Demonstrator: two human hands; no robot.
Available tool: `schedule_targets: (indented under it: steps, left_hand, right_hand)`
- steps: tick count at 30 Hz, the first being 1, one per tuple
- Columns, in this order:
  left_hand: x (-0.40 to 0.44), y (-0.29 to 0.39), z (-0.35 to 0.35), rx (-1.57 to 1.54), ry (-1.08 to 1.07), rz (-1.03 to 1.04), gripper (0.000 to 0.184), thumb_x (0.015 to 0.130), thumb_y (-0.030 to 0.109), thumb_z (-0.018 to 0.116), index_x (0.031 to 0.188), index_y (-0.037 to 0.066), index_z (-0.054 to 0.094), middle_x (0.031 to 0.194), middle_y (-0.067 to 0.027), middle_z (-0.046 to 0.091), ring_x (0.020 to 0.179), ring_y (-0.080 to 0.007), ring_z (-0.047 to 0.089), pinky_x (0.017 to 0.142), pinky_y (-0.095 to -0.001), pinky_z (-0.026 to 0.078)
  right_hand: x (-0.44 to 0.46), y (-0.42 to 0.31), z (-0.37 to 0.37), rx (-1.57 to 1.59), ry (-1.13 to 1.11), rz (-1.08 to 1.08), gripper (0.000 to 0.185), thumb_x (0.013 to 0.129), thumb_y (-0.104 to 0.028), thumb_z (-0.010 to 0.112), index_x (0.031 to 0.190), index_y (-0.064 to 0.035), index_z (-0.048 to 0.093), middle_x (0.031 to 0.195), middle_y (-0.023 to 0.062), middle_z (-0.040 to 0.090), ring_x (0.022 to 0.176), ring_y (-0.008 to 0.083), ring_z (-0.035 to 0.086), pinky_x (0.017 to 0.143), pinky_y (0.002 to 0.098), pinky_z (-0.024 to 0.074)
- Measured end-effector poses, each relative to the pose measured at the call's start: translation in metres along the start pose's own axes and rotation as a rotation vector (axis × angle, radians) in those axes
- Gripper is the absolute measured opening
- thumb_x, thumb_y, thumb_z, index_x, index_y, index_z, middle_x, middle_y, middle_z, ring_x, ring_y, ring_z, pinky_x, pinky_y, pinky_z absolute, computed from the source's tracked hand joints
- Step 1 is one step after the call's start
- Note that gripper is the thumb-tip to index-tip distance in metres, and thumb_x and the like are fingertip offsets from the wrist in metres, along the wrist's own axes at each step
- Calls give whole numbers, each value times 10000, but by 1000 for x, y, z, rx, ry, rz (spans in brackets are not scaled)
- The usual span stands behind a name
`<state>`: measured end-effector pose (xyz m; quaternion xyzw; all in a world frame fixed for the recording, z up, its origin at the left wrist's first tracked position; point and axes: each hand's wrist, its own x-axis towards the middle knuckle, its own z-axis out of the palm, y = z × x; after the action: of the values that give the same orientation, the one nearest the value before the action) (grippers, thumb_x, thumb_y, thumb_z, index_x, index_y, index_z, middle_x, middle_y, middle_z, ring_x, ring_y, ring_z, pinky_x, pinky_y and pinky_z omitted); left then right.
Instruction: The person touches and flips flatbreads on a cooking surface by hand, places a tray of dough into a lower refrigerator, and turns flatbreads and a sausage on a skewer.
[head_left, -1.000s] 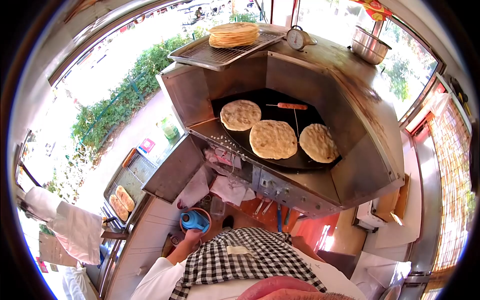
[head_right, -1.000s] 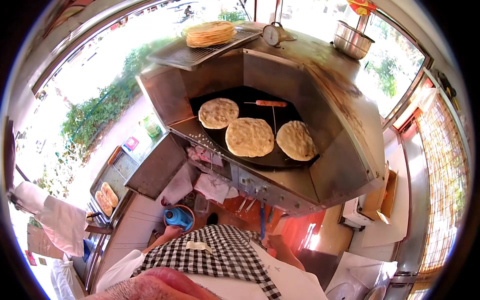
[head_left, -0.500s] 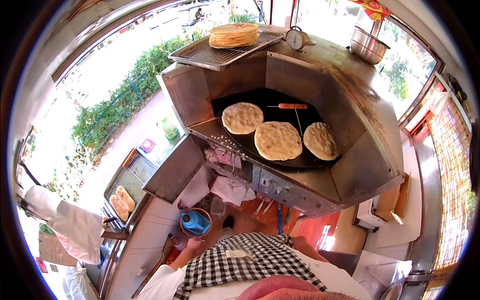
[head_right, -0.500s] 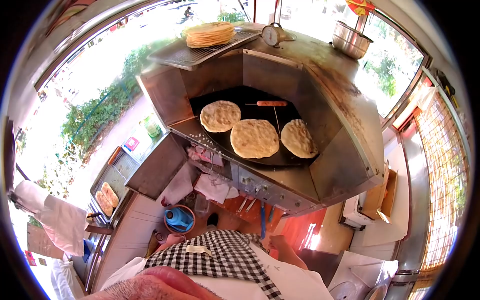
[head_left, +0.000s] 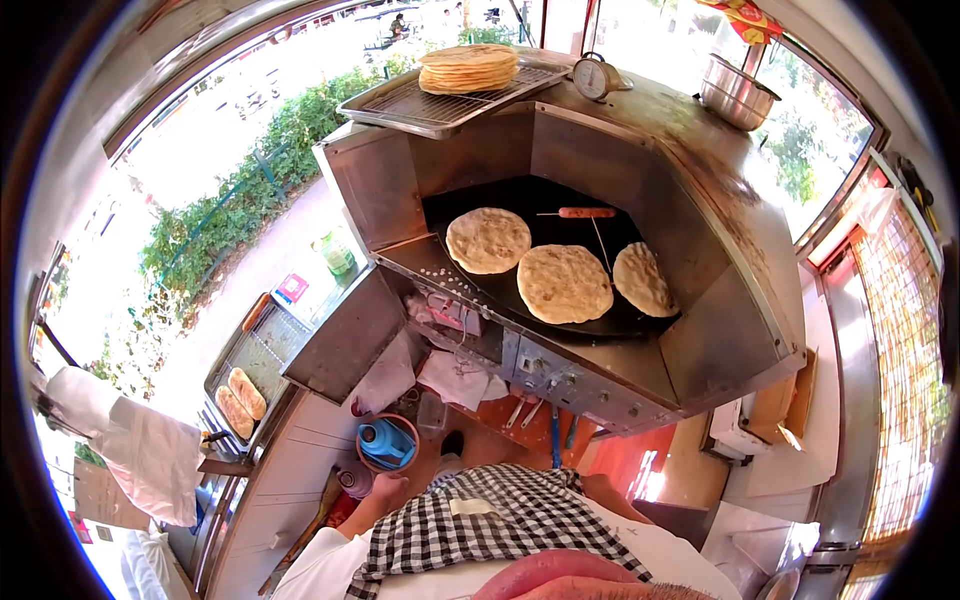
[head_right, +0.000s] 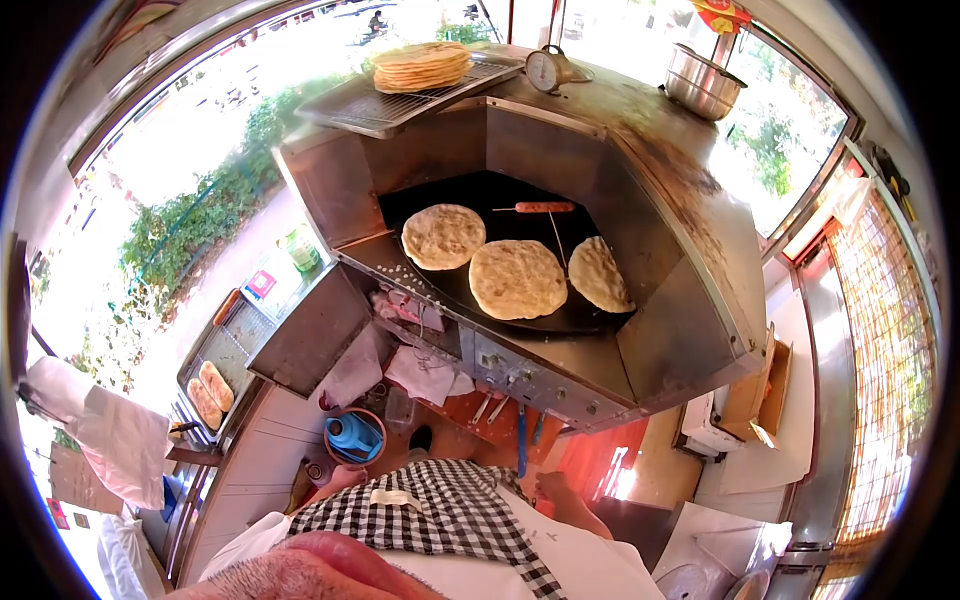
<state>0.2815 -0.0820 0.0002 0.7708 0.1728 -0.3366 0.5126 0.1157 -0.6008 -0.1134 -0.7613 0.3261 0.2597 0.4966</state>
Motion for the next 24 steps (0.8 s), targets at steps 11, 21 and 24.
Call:
schedule_targets:
  steps: [11, 21, 24]
  left_hand:
    - [2, 7, 7, -63, 4, -10, 53, 808, 37, 590, 762, 17, 607, 616, -3, 536, 519, -130, 528, 454, -267, 390]
    - [18, -16, 7, 156, 109, 46, 123, 772, 125, 633, 755, 9, 673, 668, -18, 611, 617, -109, 571, 559, -284, 450]
    - [22, -14, 4, 208, 65, 69, 130, 776, 126, 623, 715, 18, 665, 629, -11, 597, 577, -99, 559, 527, -277, 440]
  right_hand:
    - [6, -19, 4, 398, 74, 330, 276, 850, -255, 638, 817, 16, 600, 704, 132, 619, 546, 248, 612, 496, 376, 529]
    - [-12, -29, 6, 425, 66, 427, 254, 882, -255, 602, 841, -4, 595, 726, 105, 617, 584, 223, 607, 511, 361, 515]
    - [-3, -14, 6, 461, 3, 391, 246, 885, -250, 599, 846, -8, 590, 719, 103, 611, 574, 217, 599, 503, 360, 509]
